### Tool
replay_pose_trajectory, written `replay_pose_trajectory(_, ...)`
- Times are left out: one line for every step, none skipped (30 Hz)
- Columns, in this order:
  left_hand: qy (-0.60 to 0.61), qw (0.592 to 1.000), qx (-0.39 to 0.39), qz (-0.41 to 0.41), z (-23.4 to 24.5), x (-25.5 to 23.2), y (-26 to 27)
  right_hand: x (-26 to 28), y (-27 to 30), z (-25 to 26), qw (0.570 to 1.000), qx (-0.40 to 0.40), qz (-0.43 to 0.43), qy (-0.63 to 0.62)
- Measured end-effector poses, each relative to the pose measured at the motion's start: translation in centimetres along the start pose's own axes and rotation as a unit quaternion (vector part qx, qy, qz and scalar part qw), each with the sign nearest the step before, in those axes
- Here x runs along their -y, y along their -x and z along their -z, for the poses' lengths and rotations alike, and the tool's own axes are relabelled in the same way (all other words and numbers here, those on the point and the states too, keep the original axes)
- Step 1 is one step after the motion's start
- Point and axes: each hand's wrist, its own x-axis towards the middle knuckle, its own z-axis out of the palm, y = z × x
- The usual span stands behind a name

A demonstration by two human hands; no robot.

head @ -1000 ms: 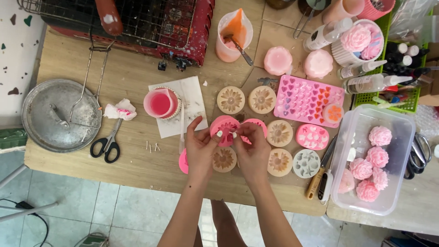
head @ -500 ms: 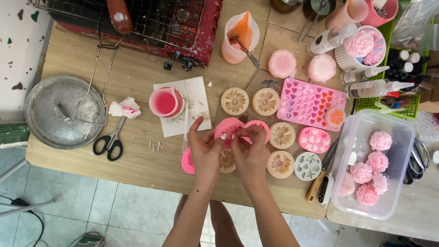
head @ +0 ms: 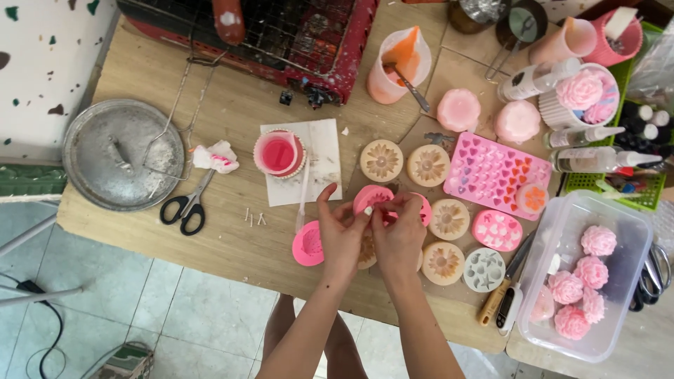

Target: Preparing and assembling decorative candles using wax, molds, and wicks.

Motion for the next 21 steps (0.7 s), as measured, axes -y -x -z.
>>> replay_pose_trajectory(0.010,1.000,0.006,0.005,0.1,0.0,-0.2,0.1,-0.2,-0.2,1.000,0.005,0.001,0.009)
replay_pose_trajectory(0.011,1.000,0.002,0.003,0.1,0.2,-0.5,-0.2,-0.5,-0.5,1.000,0.008,0.003,0.008)
replay_pose_trajectory(-0.051,0.998,0.011,-0.018,0.2,0.4,-0.9,-0.4,-0.7,-0.9,1.000,0.010,0.002,0.026)
replay_pose_trajectory(-0.113,0.993,0.016,-0.040,0.5,0.5,-1.3,-0.5,-0.9,-1.5,0.999,0.014,0.004,0.042)
replay_pose_trajectory(-0.112,0.993,0.009,-0.043,0.8,0.1,-0.8,-0.3,-0.8,-1.8,0.999,0.020,0.008,0.038)
replay_pose_trajectory(-0.267,0.954,0.014,-0.139,1.0,-0.2,-0.4,-0.1,-0.9,-2.1,0.998,0.020,0.010,0.057)
replay_pose_trajectory(-0.413,0.882,0.017,-0.227,1.1,-0.5,0.1,0.0,-0.9,-2.4,0.997,0.021,0.012,0.076)
replay_pose_trajectory(-0.413,0.882,0.010,-0.226,1.6,-1.7,1.3,0.1,-0.8,-2.4,0.997,0.027,0.015,0.075)
replay_pose_trajectory(-0.409,0.865,-0.011,-0.290,1.9,-2.9,2.6,0.3,-0.8,-2.5,0.996,0.023,0.029,0.082)
replay_pose_trajectory(-0.404,0.844,-0.029,-0.352,2.2,-4.1,4.0,0.4,-0.7,-2.5,0.995,0.017,0.042,0.089)
replay_pose_trajectory(-0.404,0.844,-0.034,-0.351,4.3,-4.3,3.9,0.9,-0.3,-2.1,0.995,0.021,0.044,0.088)
replay_pose_trajectory(-0.391,0.864,-0.123,-0.293,6.2,-4.7,3.5,1.4,-0.1,-1.8,0.994,0.012,0.063,0.091)
replay_pose_trajectory(-0.373,0.874,-0.210,-0.230,8.2,-5.0,3.2,2.0,0.0,-1.5,0.992,0.002,0.082,0.093)
replay_pose_trajectory(-0.372,0.873,-0.213,-0.231,9.8,-5.6,2.4,3.0,0.5,-0.9,0.992,0.003,0.084,0.092)
replay_pose_trajectory(-0.428,0.838,-0.239,-0.241,11.3,-6.0,1.7,4.0,1.1,-0.3,0.994,-0.005,0.077,0.077)
replay_pose_trajectory(-0.482,0.798,-0.262,-0.250,12.9,-6.4,1.0,4.8,1.7,0.4,0.996,-0.013,0.068,0.063)
replay_pose_trajectory(-0.482,0.797,-0.263,-0.250,13.4,-6.4,0.6,4.9,2.4,0.6,0.996,-0.012,0.068,0.062)
replay_pose_trajectory(-0.514,0.772,-0.259,-0.269,13.8,-6.4,0.2,4.9,3.1,0.7,0.998,-0.018,0.044,0.039)
replay_pose_trajectory(-0.545,0.746,-0.254,-0.287,14.2,-6.4,-0.2,5.0,3.7,0.9,0.999,-0.024,0.020,0.016)
replay_pose_trajectory(-0.544,0.747,-0.254,-0.286,14.2,-6.3,-0.3,5.0,4.2,1.0,0.999,-0.023,0.020,0.018)
replay_pose_trajectory(-0.558,0.744,-0.240,-0.277,14.3,-6.2,-0.4,5.0,4.7,1.2,1.000,-0.020,0.005,0.006)
